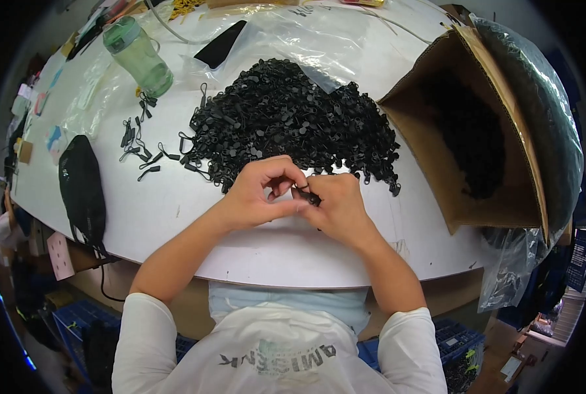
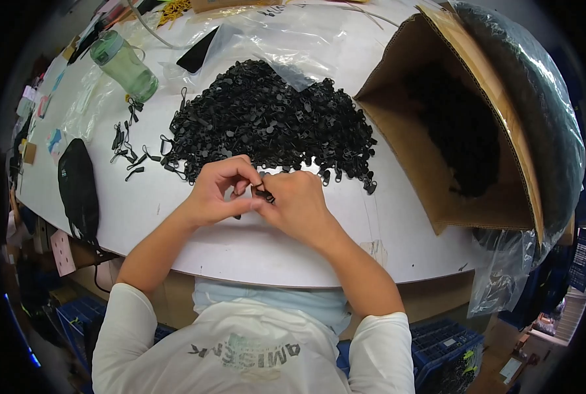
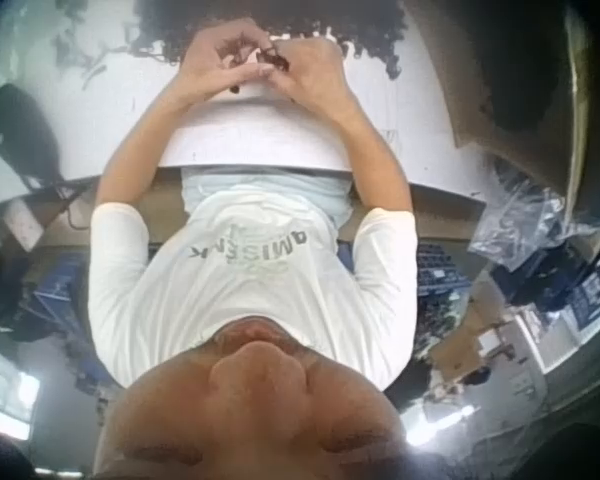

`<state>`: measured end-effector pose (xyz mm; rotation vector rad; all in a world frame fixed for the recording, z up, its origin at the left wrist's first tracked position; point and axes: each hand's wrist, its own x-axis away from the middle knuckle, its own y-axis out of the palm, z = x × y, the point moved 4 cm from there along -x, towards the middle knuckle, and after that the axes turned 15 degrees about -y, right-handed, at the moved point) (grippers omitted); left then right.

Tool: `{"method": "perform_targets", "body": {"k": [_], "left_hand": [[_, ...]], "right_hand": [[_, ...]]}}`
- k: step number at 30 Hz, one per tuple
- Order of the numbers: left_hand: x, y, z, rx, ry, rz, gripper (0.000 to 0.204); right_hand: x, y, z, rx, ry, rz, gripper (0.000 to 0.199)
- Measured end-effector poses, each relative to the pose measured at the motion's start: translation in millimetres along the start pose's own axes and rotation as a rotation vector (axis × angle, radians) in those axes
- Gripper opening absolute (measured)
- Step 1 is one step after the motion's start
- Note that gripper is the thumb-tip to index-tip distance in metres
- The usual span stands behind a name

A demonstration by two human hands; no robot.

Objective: Assembling zipper pull cords by looping thin black strings and snapping black plastic clips onto the ends.

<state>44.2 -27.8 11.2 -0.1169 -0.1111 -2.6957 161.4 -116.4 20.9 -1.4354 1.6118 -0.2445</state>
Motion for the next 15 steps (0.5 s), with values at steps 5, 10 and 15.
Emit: {"method": "perform_targets", "body": {"k": [5,10,15], "left_hand": [[2.2,-11.4,-0.2,-0.119,0.145,0.278,0.012],[2.7,-17.2,5.9,-0.601,0.476,0.395,0.012],[0.8,-15.5,12.4,-0.729,0.601,0.298,0.012]], "right_hand": [[-1.7,4.2,-0.6,-0.081,0.121,0.043,0.023],[-2.0,0.8,2.5,-0.538,0.347,0.05,0.019],[-4.7,-1.0,-2.5,-0.442,0.318,0.069,0.015]]}}
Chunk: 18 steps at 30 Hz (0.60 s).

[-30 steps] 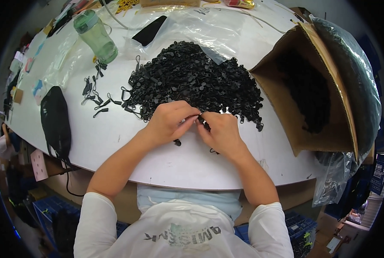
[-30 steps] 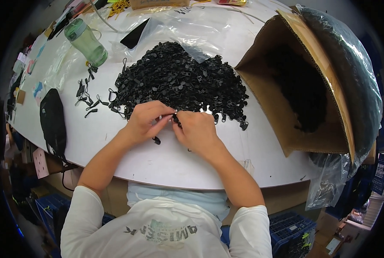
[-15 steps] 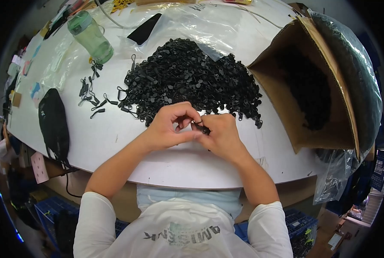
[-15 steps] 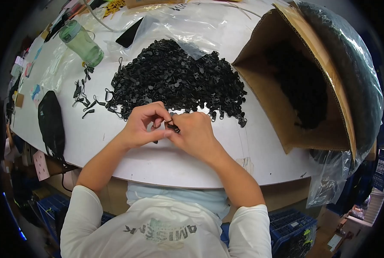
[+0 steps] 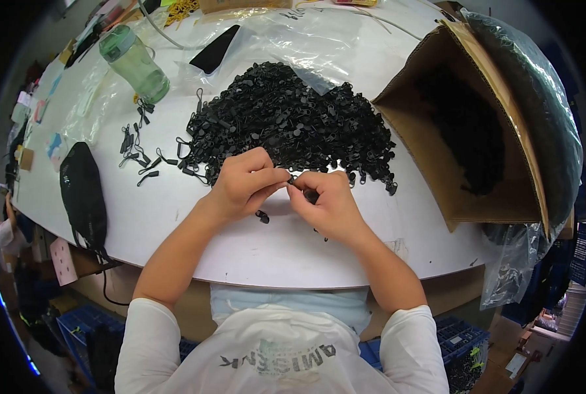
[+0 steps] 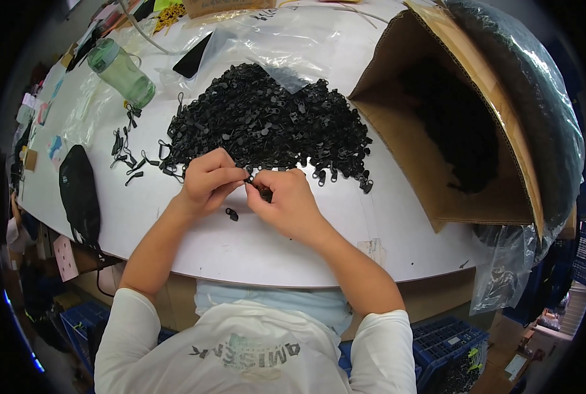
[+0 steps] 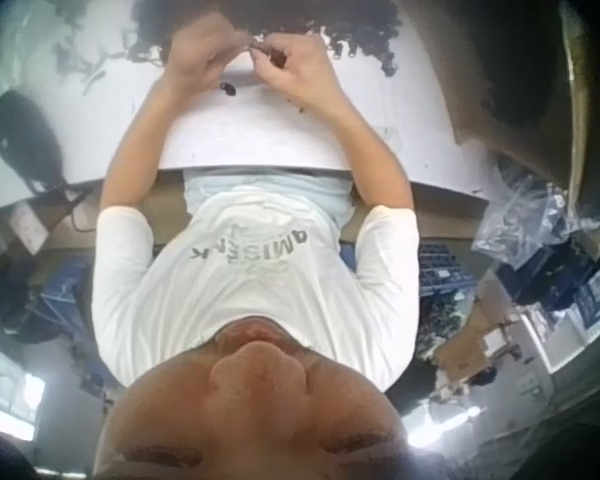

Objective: Assembling zipper pull cords by looping thin black strings and snapping black plastic clips onto the ends.

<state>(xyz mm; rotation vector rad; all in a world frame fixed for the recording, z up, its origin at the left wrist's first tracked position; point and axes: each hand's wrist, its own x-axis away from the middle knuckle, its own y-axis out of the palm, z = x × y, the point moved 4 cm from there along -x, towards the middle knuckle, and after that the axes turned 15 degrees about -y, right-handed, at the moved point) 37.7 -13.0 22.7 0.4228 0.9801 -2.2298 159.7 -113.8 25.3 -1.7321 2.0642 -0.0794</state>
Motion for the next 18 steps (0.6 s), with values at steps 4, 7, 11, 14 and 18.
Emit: {"method": "perform_targets", "body": {"k": [4,7,11,14,18], "left_hand": [[4.0,5.4,-9.9,0.298,-0.334,-0.123,0.002],[2.6,6.4,-9.6,0.485,-0.552,-0.22,0.009],[2.7,5.1,-14.1,0.389,-0.61,-0.304,0.015],[1.6,5.8,-12.1,0.329,-0.463,-0.333,0.02],[-2.3,-4.5,-16.8,0.183,-0.252,-0.293,0.027]], "right_hand": [[1.2,0.3,2.8,0.138,-0.131,0.04,0.014],[4.0,4.0,4.8,0.264,-0.249,0.044,0.014],[6.1,7.6,2.5,0.381,-0.416,0.045,0.017],[6.8,6.2,0.7,0.391,-0.443,0.036,0.013],[6.1,4.6,-0.4,0.438,-0.558,-0.024,0.008]]}}
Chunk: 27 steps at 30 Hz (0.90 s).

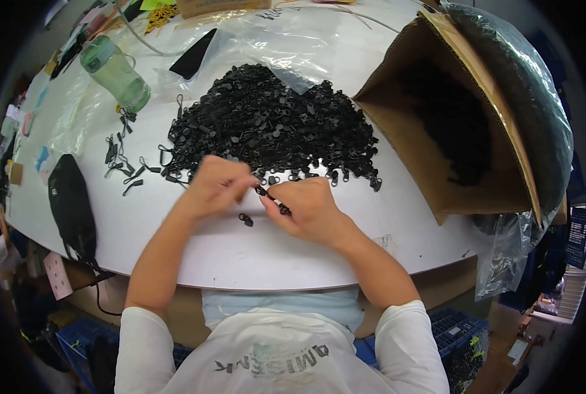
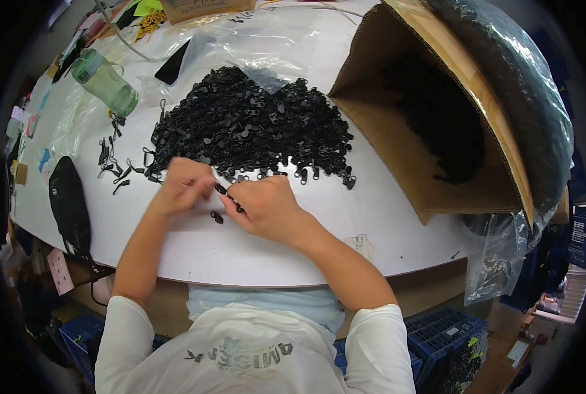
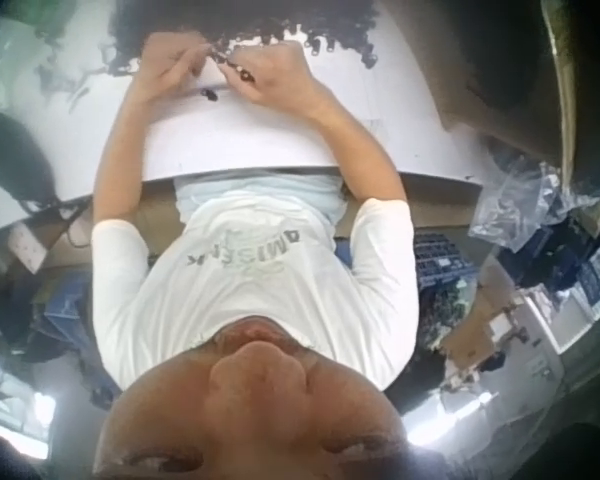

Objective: Assembling zipper pull cords by looping thin black strings and snapping black plastic clips onto the ends.

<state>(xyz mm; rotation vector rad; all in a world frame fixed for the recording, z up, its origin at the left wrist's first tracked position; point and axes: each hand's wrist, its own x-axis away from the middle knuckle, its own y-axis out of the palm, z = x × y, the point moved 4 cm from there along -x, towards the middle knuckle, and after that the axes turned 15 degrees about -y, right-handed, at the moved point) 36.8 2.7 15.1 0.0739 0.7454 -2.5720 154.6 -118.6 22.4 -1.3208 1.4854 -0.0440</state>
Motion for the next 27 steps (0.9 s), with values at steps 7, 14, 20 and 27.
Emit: {"method": "perform_targets", "body": {"k": [7,14,20,27], "left_hand": [[2.8,-21.5,-3.3,0.033,-0.102,0.11,0.03],[2.0,-7.3,-5.7,0.039,-0.063,0.134,0.027],[4.1,-14.0,8.9,-0.09,0.025,0.19,0.022],[7.3,-12.6,8.7,-0.46,-0.22,-0.304,0.04]], "right_hand": [[-9.2,-2.1,-2.9,-0.04,0.077,0.048,0.007],[4.1,-26.8,29.9,-0.589,0.549,0.144,0.011],[74.6,-144.4,79.8,-0.559,0.557,1.445,0.025],[5.3,-77.0,4.4,0.311,0.428,-0.391,0.029]]}}
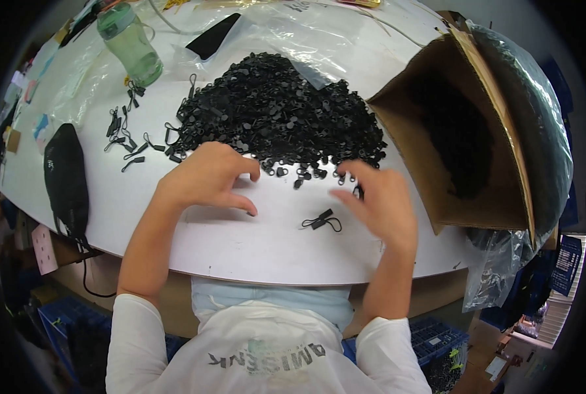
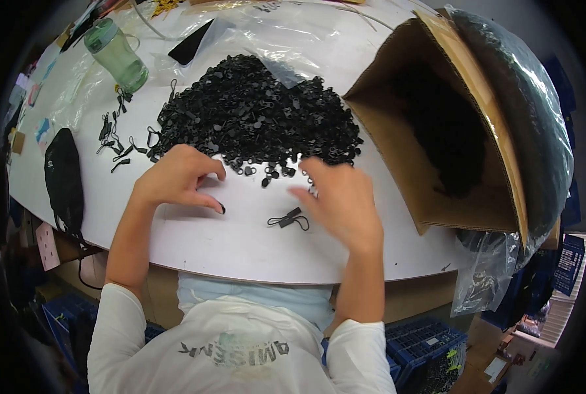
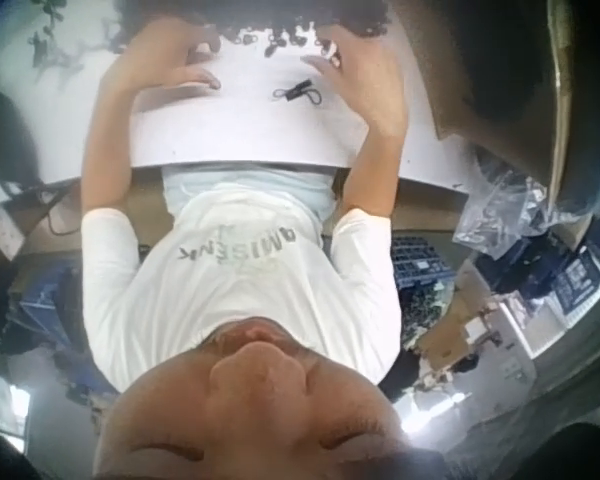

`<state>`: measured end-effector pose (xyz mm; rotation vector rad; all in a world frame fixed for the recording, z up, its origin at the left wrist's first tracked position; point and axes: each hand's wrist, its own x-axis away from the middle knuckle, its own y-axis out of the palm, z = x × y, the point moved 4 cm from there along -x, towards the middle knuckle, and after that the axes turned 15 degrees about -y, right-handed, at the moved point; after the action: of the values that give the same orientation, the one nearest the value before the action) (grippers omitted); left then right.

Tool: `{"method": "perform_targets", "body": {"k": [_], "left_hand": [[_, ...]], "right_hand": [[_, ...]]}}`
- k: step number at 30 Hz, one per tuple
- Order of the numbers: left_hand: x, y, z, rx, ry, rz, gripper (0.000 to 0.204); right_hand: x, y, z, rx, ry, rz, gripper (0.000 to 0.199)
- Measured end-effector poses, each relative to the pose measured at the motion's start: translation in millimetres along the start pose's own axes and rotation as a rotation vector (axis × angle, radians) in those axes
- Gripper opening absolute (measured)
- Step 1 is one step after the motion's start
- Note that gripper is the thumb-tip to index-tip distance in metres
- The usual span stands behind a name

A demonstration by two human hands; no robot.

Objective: Assembling zipper pull cords by looping thin black strings and snapping black plastic clips onto the ends.

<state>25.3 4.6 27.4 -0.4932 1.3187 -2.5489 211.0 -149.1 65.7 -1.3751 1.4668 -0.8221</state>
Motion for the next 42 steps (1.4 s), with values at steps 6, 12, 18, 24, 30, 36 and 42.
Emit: {"method": "perform_targets", "body": {"k": [6,12,18,24,30,36,42], "left_hand": [[3.6,15.2,15.4,-0.089,0.001,-0.115,0.03],[5.8,22.6,10.7,-0.16,0.01,-0.107,0.021],[4.6,23.3,13.4,-0.206,0.07,-0.005,0.027],[-0.3,23.2,16.5,0.147,0.14,-0.046,0.022],[-2.2,30.1,11.1,1.122,0.189,-0.429,0.01],[-3.5,27.2,16.5,1.382,0.2,-0.519,0.016],[-11.1,26.8,2.5,1.334,0.146,-0.441,0.02]], "right_hand": [[34.6,43.5,-36.4,0.207,-0.147,-0.433,0.024],[24.3,67.3,-24.0,0.241,-0.197,-0.402,0.01],[35.5,52.7,13.2,-0.4,0.089,0.209,0.021],[36.0,47.7,27.0,-1.437,0.32,0.678,0.027],[49.8,56.0,31.3,-1.501,0.371,0.797,0.027],[51.1,57.7,38.7,-1.671,0.41,0.954,0.029],[24.6,36.6,25.8,-1.464,0.197,0.726,0.033]]}}
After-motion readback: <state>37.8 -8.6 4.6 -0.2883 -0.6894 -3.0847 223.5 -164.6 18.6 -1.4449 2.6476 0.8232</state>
